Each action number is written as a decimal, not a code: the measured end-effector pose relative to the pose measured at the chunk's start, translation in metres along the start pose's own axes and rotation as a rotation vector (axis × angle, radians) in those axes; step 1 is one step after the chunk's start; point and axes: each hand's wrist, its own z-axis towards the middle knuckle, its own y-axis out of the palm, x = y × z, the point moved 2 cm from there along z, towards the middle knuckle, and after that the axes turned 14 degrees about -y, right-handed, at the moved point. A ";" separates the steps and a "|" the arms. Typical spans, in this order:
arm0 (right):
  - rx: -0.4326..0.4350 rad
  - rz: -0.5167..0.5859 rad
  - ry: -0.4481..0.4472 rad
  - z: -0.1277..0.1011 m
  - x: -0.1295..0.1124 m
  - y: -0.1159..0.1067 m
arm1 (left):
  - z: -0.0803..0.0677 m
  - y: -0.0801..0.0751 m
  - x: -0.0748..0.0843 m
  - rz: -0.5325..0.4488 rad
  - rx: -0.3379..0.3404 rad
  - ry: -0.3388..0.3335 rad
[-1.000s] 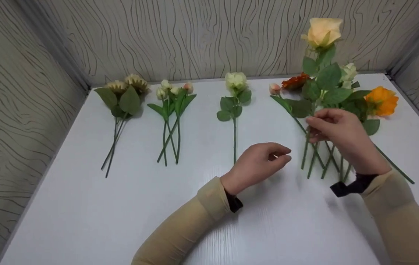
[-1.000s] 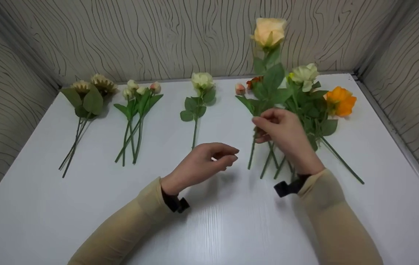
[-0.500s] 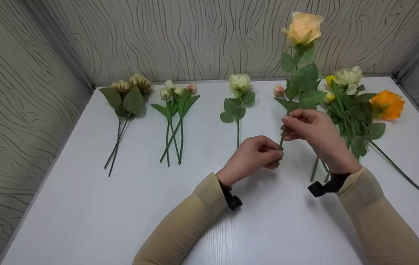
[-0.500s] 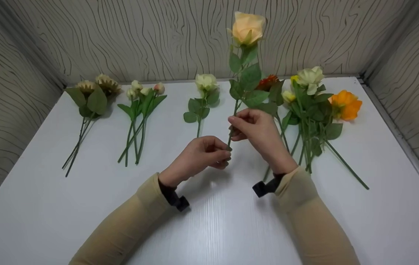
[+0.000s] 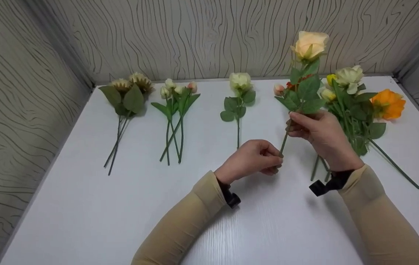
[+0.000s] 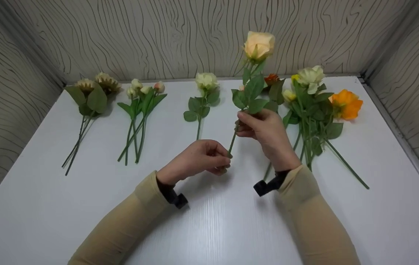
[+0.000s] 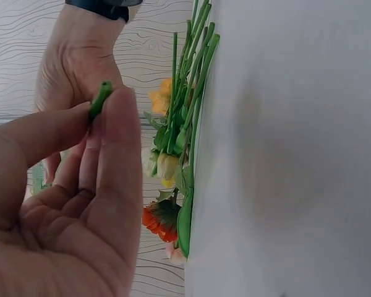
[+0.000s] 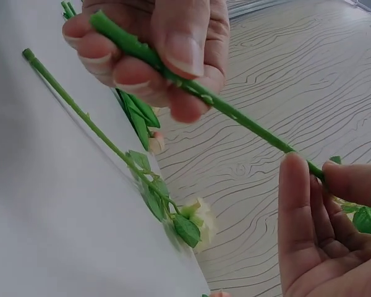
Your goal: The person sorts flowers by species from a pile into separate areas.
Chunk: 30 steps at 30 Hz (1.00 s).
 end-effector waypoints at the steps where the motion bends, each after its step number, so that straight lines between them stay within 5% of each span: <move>1: 0.004 -0.008 -0.002 0.000 0.000 0.000 | 0.000 0.000 0.000 0.004 0.005 0.003; 10: -0.058 -0.125 -0.012 0.000 0.006 0.016 | 0.002 -0.010 -0.002 -0.036 0.135 0.079; 16: -0.114 -0.264 -0.018 -0.001 0.010 0.024 | -0.006 -0.020 0.000 -0.017 0.159 0.065; 23: -0.157 -0.363 -0.062 -0.002 0.005 0.016 | -0.024 -0.071 -0.001 0.082 0.287 -0.010; 30: -0.145 -0.353 -0.060 0.000 0.005 0.011 | -0.019 -0.112 -0.023 0.173 0.400 -0.159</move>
